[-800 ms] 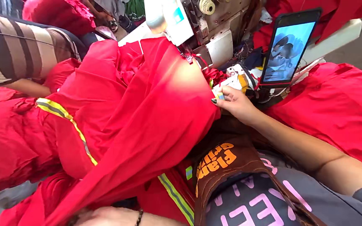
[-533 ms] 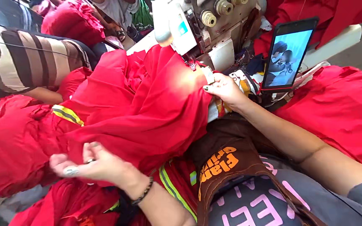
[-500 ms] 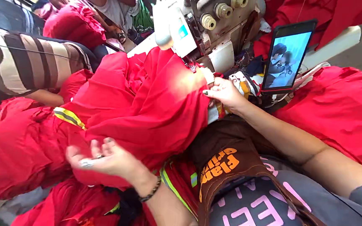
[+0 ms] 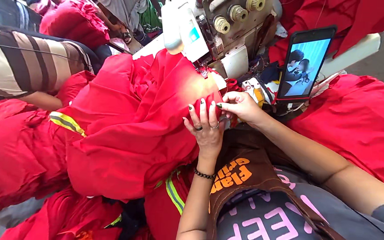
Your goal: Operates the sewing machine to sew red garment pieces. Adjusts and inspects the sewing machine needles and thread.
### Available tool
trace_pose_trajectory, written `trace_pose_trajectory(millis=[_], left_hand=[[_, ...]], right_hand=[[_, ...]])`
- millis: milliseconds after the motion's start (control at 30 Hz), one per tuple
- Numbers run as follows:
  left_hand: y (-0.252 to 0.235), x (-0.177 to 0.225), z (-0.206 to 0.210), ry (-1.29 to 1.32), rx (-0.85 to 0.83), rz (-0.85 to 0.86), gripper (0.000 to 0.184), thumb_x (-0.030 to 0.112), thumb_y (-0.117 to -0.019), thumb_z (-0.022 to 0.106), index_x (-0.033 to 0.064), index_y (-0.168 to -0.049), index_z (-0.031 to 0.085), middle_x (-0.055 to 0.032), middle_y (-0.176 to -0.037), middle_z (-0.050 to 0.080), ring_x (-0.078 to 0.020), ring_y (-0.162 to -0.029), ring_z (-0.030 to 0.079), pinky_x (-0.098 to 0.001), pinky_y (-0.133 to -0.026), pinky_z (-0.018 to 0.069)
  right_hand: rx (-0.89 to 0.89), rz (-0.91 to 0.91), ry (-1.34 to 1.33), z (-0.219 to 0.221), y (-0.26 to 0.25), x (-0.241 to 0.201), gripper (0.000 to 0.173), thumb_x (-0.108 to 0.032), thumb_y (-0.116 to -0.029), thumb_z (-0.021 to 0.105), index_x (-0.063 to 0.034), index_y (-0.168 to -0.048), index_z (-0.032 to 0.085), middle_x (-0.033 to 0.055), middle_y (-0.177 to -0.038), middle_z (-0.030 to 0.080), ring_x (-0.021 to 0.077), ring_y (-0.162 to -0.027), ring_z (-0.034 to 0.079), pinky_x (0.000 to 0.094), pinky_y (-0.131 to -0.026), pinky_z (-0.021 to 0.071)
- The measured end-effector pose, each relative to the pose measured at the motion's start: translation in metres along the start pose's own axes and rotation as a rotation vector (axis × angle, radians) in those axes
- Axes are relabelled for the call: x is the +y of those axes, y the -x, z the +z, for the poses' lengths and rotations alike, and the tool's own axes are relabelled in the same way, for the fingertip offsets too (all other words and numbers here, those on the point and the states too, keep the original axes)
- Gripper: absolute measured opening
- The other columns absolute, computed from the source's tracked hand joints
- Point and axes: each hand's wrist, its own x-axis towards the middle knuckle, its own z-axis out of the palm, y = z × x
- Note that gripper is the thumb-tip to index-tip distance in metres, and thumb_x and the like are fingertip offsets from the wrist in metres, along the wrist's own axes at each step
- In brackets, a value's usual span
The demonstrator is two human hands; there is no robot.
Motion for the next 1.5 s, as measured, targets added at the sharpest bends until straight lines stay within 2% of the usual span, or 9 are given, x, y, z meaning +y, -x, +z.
trace_pose_trajectory(millis=[133,300,533,700,867,1000,1167,1333,1500], left_hand=[[-0.008,0.002,-0.001,0.022,0.038,0.027,0.044,0.013,-0.1012,0.058,0.0134,-0.146,0.057,-0.0076,-0.159,0.046,-0.0319,-0.154,0.027,-0.0675,-0.120,0.0112],[-0.024,0.002,-0.011,0.157,0.097,0.057,0.029,0.006,-0.0997,0.058,0.0128,-0.125,0.071,-0.0062,-0.143,0.062,-0.0307,-0.148,0.040,-0.0660,-0.121,0.0123],[-0.070,-0.014,0.000,0.097,-0.043,0.020,0.030,0.000,-0.0998,0.055,0.0036,-0.123,0.072,-0.0107,-0.130,0.070,-0.0273,-0.128,0.063,-0.0433,-0.112,0.0447],[-0.114,-0.042,0.014,0.184,-0.154,-0.118,0.029,0.000,-0.1008,0.050,0.0026,-0.112,0.076,-0.0129,-0.120,0.075,-0.0271,-0.116,0.071,-0.0415,-0.102,0.0538],[-0.134,-0.078,0.003,0.169,-0.320,-0.298,0.034,0.003,-0.1030,0.043,0.0041,-0.116,0.074,-0.0115,-0.127,0.072,-0.0276,-0.118,0.069,-0.0468,-0.101,0.0522],[-0.101,-0.086,-0.035,0.079,-0.167,-0.238,0.030,0.002,-0.1043,0.045,0.0006,-0.124,0.068,-0.0149,-0.137,0.064,-0.0303,-0.120,0.066,-0.0461,-0.102,0.0525],[-0.082,-0.072,-0.061,0.075,0.054,-0.277,0.027,0.005,-0.1033,0.052,0.0082,-0.116,0.076,-0.0089,-0.130,0.071,-0.0208,-0.117,0.070,-0.0378,-0.097,0.0568],[-0.054,-0.041,-0.061,0.103,0.115,-0.285,0.025,-0.001,-0.0996,0.055,0.0037,-0.108,0.078,-0.0130,-0.121,0.074,-0.0234,-0.114,0.072,-0.0347,-0.093,0.0578],[-0.026,-0.008,-0.034,0.155,-0.048,-0.204,0.025,0.002,-0.1003,0.055,0.0049,-0.109,0.077,-0.0138,-0.119,0.075,-0.0283,-0.112,0.073,-0.0413,-0.090,0.0600]], right_hand=[[0.041,-0.005,-0.001,-0.005,0.009,-0.012,0.004,-0.002,-0.0918,0.071,-0.0004,-0.093,0.068,0.0016,-0.072,0.069,0.0051,-0.056,0.063,0.0202,-0.054,0.0548],[0.074,0.006,-0.060,-0.003,0.001,-0.018,0.004,-0.001,-0.0916,0.071,-0.0006,-0.092,0.067,0.0015,-0.071,0.069,0.0050,-0.054,0.061,0.0196,-0.051,0.0534],[0.064,-0.021,-0.032,0.000,-0.028,-0.014,0.004,-0.002,-0.0935,0.069,-0.0005,-0.093,0.066,0.0012,-0.071,0.067,0.0042,-0.053,0.060,0.0182,-0.049,0.0520],[-0.044,-0.019,0.081,0.000,-0.011,0.001,0.002,-0.003,-0.0956,0.066,-0.0014,-0.095,0.068,0.0033,-0.073,0.067,0.0061,-0.054,0.059,0.0202,-0.050,0.0519],[-0.118,-0.045,0.212,0.013,-0.002,-0.014,0.005,-0.006,-0.0962,0.065,-0.0030,-0.095,0.069,0.0036,-0.074,0.068,0.0065,-0.052,0.058,0.0212,-0.048,0.0498],[-0.098,-0.235,0.319,0.028,-0.019,-0.038,0.019,-0.006,-0.0986,0.062,-0.0037,-0.116,0.069,0.0064,-0.108,0.071,0.0086,-0.062,0.065,0.0257,-0.057,0.0591],[-0.180,-0.378,0.472,0.045,-0.048,-0.044,0.052,-0.002,-0.0953,0.059,-0.0053,-0.146,0.052,0.0122,-0.149,0.053,0.0127,-0.078,0.067,0.0312,-0.064,0.0581],[-0.251,-0.430,0.581,0.031,-0.026,-0.035,0.038,0.004,-0.0965,0.055,-0.0012,-0.133,0.059,0.0121,-0.121,0.070,0.0217,-0.107,0.069,0.0422,-0.091,0.0576],[0.057,-0.367,1.075,-0.002,-0.012,-0.029,0.025,0.001,-0.0979,0.052,-0.0048,-0.119,0.066,0.0155,-0.118,0.070,0.0337,-0.085,0.073,0.0519,-0.068,0.0594]])
